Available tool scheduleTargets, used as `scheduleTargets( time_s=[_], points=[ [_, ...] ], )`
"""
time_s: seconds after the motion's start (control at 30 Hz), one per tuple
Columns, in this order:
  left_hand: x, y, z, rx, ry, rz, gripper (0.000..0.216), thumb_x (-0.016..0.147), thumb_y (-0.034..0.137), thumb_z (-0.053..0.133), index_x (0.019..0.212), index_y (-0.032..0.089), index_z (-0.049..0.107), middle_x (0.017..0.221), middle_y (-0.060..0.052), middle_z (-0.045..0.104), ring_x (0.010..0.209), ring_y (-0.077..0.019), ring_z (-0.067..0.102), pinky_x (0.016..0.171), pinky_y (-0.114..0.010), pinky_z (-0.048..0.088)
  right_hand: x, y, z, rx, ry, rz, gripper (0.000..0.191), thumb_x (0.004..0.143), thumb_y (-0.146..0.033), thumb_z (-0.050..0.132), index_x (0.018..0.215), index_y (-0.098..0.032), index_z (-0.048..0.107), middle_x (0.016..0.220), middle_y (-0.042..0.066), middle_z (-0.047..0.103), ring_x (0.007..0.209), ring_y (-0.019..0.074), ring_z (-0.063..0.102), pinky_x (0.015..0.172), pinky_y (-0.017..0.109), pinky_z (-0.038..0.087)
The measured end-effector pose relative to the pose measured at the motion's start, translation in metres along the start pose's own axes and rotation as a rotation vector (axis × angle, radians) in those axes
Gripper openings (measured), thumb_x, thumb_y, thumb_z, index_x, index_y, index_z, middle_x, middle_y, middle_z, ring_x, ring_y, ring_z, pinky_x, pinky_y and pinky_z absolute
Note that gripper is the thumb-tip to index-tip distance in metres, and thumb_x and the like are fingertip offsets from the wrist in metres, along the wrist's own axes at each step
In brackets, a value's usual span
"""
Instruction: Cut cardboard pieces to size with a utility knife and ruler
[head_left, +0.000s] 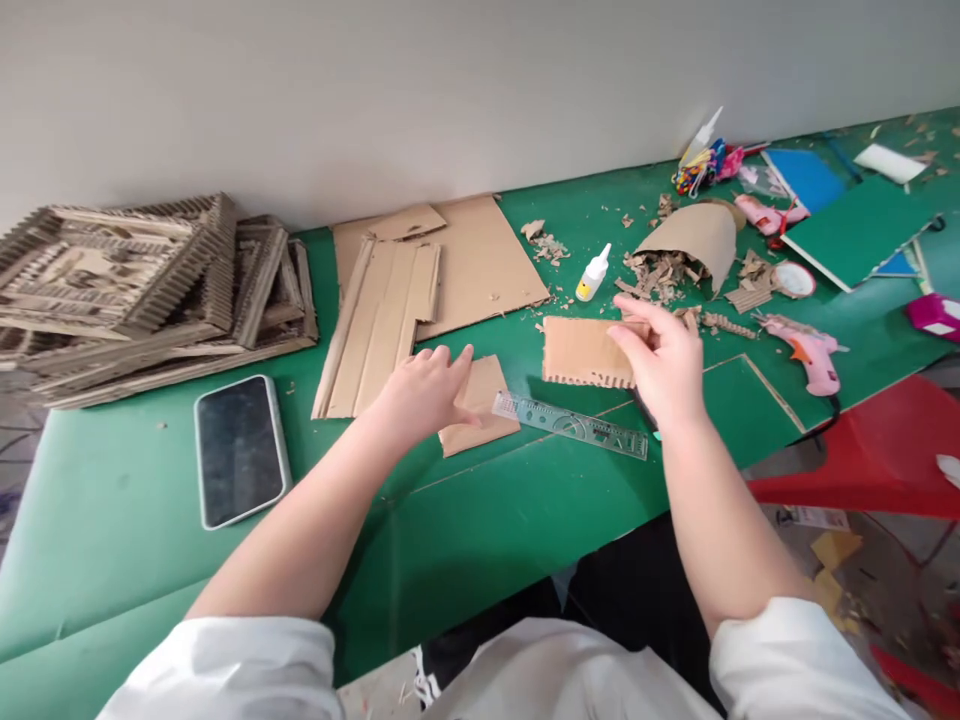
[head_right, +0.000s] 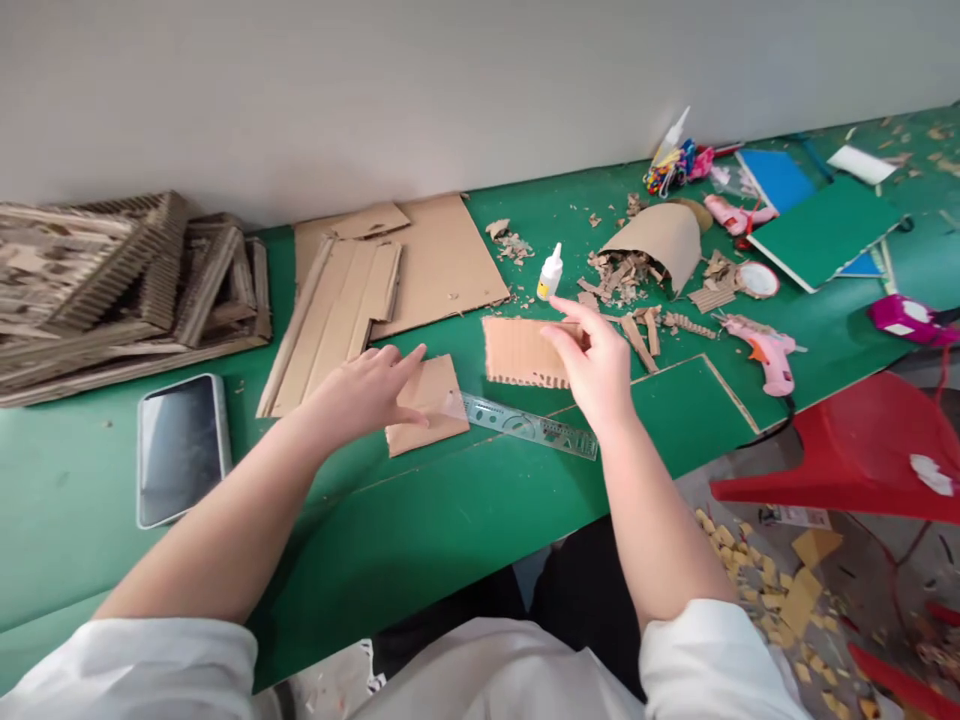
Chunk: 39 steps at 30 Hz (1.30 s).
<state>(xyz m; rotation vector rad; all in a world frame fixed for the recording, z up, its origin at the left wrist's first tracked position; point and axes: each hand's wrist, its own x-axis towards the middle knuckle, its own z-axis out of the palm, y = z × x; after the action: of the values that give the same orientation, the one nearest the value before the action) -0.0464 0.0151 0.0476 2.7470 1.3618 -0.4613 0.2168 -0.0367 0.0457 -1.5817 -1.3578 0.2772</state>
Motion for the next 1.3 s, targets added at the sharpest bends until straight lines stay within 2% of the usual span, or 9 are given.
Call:
scheduleTargets(
  time_s=[0.13,0.23,0.33,0.43,0.53,0.73,0.97,1.1,1.3],
  points=[
    [0.0,-0.018,-0.011,-0.237,0.057,-0.068,0.058,0.075,0.046,0.067,0.121,0.013,0.053,0.109,-0.014,0.057,0.098,-0.0288,0.059,0.081,-0.034,0.046,0.01,-0.007,0.024,0.128,-0.066,-0.019,0.023,0.074,-0.026,0.068,0.097,-0.024,0.07,0.089,0.0,0.071,0.071,0.0134,0.061,0.063,0.028,0.05],
    [-0.01,-0.046,-0.027,-0.487,0.303,-0.136,0.031,0.081,0.034,0.058,0.108,0.019,0.06,0.1,-0.007,0.061,0.091,-0.0224,0.059,0.074,-0.03,0.046,0.028,-0.02,0.031,0.153,-0.078,-0.127,0.011,0.075,-0.028,0.068,0.085,-0.024,0.07,0.084,-0.001,0.07,0.072,0.0138,0.061,0.064,0.028,0.049],
    [-0.026,-0.064,-0.04,-0.662,0.598,-0.233,0.026,0.081,0.033,0.058,0.103,0.022,0.064,0.096,-0.003,0.065,0.089,-0.0198,0.06,0.077,-0.029,0.046,0.045,-0.036,0.032,0.173,-0.046,-0.205,0.009,0.078,-0.031,0.066,0.083,-0.025,0.069,0.081,-0.002,0.069,0.072,0.0134,0.061,0.064,0.027,0.049],
    [-0.038,-0.067,-0.048,-0.821,0.688,-0.308,0.029,0.075,0.039,0.065,0.099,0.024,0.066,0.089,0.0,0.067,0.082,-0.0176,0.061,0.072,-0.027,0.046,0.052,-0.043,0.033,0.208,-0.033,-0.227,0.012,0.078,-0.035,0.066,0.086,-0.026,0.069,0.082,-0.002,0.069,0.071,0.0129,0.061,0.062,0.026,0.048],
    [-0.041,-0.06,-0.052,-0.954,0.634,-0.327,0.04,0.067,0.044,0.072,0.1,0.022,0.066,0.078,0.001,0.065,0.073,-0.0167,0.059,0.062,-0.025,0.046,0.047,-0.038,0.034,0.229,-0.013,-0.221,0.013,0.079,-0.036,0.066,0.086,-0.026,0.068,0.082,-0.002,0.068,0.072,0.0129,0.061,0.063,0.026,0.049],
    [-0.031,-0.042,-0.05,-1.35,0.258,-0.122,0.046,0.073,0.045,0.069,0.113,0.023,0.065,0.077,-0.001,0.063,0.07,-0.0134,0.058,0.058,-0.022,0.046,0.034,-0.032,0.029,0.264,0.056,-0.254,0.01,0.081,-0.033,0.064,0.087,-0.024,0.066,0.086,0.0,0.069,0.078,0.0135,0.064,0.069,0.028,0.051],
    [-0.03,-0.032,-0.047,-1.566,0.202,0.047,0.072,0.073,0.039,0.072,0.136,0.025,0.041,0.048,0.01,0.038,0.039,-0.0045,0.034,0.038,-0.017,0.029,0.032,-0.041,0.025,0.174,0.198,-0.388,0.01,0.084,-0.033,0.061,0.086,-0.024,0.064,0.085,0.001,0.067,0.081,0.0162,0.063,0.072,0.032,0.052],
    [-0.032,-0.026,-0.049,-1.576,0.212,0.044,0.081,0.07,0.035,0.075,0.14,0.028,0.034,0.047,0.012,0.033,0.036,-0.0044,0.032,0.035,-0.016,0.023,0.026,-0.042,0.03,0.114,0.125,-0.34,0.016,0.085,-0.04,0.057,0.087,-0.025,0.064,0.089,0.002,0.067,0.085,0.0182,0.064,0.074,0.034,0.053],
    [-0.026,-0.019,-0.046,-1.645,0.147,0.074,0.079,0.071,0.034,0.074,0.139,0.025,0.034,0.047,0.012,0.038,0.038,-0.0057,0.04,0.039,-0.017,0.032,0.016,-0.047,0.039,0.114,0.003,-0.342,0.016,0.085,-0.042,0.057,0.088,-0.029,0.064,0.087,-0.001,0.067,0.08,0.0162,0.064,0.067,0.033,0.054]
  ],
)
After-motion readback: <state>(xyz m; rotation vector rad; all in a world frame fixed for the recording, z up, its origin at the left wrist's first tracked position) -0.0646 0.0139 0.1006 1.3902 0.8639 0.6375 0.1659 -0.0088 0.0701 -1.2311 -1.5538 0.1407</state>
